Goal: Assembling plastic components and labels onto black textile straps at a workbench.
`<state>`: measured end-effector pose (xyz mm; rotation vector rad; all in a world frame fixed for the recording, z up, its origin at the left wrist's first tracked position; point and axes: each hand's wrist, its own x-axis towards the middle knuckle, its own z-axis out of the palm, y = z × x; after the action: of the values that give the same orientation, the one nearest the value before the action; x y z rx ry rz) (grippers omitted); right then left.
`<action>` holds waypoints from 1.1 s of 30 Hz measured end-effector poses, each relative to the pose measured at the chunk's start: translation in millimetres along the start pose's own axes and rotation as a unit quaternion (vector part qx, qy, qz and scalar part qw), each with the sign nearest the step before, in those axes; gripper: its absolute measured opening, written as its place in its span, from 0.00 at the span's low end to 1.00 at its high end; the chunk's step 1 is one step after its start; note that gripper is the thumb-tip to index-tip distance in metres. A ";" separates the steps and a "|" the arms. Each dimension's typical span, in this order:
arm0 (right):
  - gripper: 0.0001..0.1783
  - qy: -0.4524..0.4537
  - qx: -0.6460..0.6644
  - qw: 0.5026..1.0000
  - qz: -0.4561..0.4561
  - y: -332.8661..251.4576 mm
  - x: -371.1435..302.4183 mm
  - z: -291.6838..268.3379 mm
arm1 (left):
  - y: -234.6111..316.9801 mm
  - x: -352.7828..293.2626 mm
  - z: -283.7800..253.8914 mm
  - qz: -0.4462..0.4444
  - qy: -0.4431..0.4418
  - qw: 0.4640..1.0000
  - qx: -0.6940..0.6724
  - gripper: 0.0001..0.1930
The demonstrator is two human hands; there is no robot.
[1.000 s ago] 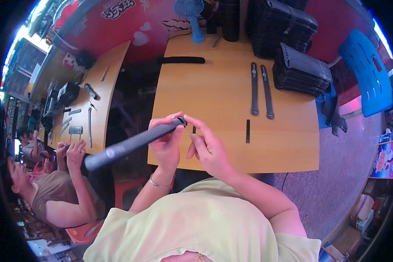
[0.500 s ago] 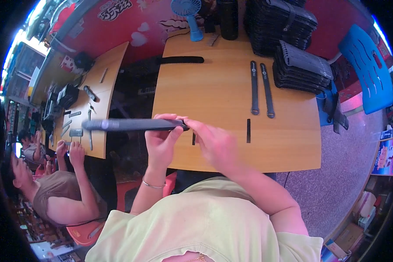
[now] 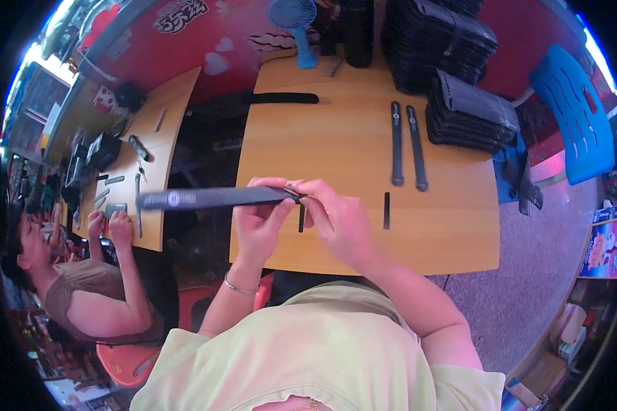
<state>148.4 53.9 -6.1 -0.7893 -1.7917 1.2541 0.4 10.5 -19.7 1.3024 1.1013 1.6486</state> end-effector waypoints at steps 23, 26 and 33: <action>0.10 -0.055 -0.020 0.995 0.083 -2.8 -0.6 -8.0 | -19.0 -2.7 4.8 -0.032 0.013 0.999 0.017 0.31; 0.11 0.017 0.013 0.998 0.060 -6.3 -5.5 4.7 | -17.4 -5.6 12.7 -0.048 0.037 0.998 -0.011 0.32; 0.14 0.009 -0.019 1.000 0.022 7.2 -11.6 7.0 | -18.1 -5.8 3.1 -0.095 -0.004 0.995 -0.039 0.32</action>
<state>148.3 43.3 -17.3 -0.8626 -1.7984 1.2405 5.5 11.9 -38.2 1.1175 1.1090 1.5291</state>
